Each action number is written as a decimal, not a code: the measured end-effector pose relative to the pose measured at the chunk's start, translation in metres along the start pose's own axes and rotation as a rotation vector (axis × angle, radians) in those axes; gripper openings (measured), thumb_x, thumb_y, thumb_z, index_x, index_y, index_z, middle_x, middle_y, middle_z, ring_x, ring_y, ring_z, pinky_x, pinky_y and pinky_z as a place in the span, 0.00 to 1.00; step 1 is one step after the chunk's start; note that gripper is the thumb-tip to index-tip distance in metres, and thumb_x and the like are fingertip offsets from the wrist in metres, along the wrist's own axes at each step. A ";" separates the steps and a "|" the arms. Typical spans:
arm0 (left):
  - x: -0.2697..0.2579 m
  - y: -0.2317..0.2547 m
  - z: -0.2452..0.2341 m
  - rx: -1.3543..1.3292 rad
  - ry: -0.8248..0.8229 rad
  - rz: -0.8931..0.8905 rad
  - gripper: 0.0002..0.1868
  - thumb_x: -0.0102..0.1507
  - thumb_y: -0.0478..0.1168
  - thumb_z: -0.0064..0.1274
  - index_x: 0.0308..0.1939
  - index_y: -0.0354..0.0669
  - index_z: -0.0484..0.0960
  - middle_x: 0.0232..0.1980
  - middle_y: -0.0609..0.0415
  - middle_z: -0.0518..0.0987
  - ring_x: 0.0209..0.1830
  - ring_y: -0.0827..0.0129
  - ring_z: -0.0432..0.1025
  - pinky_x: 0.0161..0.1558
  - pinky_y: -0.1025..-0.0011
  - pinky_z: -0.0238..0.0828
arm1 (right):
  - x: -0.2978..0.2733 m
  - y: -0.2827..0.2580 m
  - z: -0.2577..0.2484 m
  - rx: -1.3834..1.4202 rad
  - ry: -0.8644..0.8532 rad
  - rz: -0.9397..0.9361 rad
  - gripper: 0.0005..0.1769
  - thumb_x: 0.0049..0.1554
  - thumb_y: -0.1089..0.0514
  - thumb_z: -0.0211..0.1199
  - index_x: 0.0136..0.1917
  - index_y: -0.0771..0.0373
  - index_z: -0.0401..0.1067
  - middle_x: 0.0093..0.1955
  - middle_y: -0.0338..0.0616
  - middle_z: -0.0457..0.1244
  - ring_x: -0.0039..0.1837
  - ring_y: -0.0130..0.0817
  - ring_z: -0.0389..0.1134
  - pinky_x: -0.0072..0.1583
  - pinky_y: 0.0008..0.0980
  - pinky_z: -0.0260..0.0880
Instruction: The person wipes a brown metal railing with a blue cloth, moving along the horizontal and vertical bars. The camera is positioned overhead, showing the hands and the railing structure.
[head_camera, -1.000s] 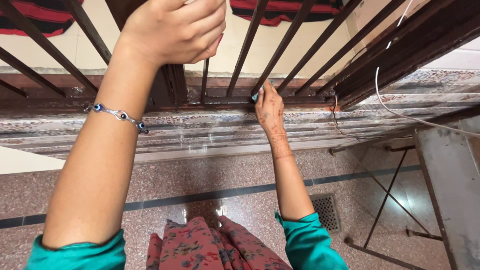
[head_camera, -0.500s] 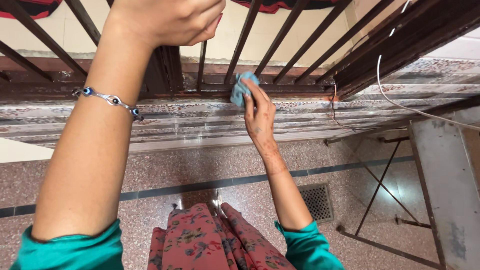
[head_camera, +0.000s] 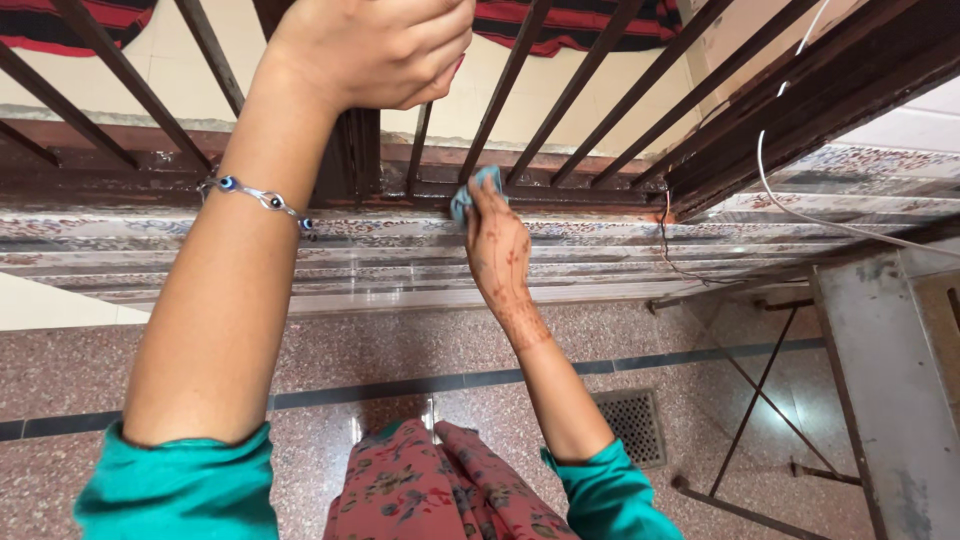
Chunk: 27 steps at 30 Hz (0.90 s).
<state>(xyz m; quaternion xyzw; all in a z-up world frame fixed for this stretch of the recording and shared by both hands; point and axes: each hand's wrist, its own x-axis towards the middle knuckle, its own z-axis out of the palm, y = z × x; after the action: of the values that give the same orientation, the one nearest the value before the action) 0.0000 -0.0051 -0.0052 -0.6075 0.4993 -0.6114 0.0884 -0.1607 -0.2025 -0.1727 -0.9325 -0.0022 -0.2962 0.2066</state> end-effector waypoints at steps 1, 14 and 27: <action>-0.002 0.000 0.002 -0.008 -0.002 0.003 0.12 0.73 0.49 0.51 0.42 0.50 0.83 0.56 0.67 0.80 0.59 0.82 0.72 0.58 0.78 0.69 | -0.005 -0.009 -0.008 0.050 -0.060 0.074 0.16 0.63 0.61 0.58 0.64 0.58 0.73 0.65 0.54 0.68 0.61 0.49 0.74 0.61 0.39 0.76; 0.008 -0.009 -0.006 0.084 -0.019 0.046 0.18 0.70 0.56 0.50 0.44 0.46 0.84 0.58 0.63 0.80 0.68 0.75 0.69 0.69 0.68 0.64 | 0.023 -0.030 0.052 -0.129 0.053 -0.098 0.21 0.66 0.60 0.57 0.71 0.60 0.68 0.74 0.51 0.59 0.60 0.51 0.69 0.62 0.46 0.70; -0.005 0.005 0.016 -0.149 -0.042 0.002 0.12 0.73 0.50 0.54 0.41 0.47 0.81 0.44 0.66 0.76 0.45 0.80 0.72 0.53 0.78 0.71 | -0.029 0.098 0.030 0.016 0.133 0.030 0.18 0.63 0.64 0.61 0.66 0.51 0.75 0.64 0.40 0.70 0.64 0.37 0.68 0.70 0.41 0.65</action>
<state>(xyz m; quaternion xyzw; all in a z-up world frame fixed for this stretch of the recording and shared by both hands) 0.0119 -0.0116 -0.0160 -0.6248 0.5420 -0.5594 0.0540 -0.1555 -0.2777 -0.2483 -0.9090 0.0230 -0.3542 0.2183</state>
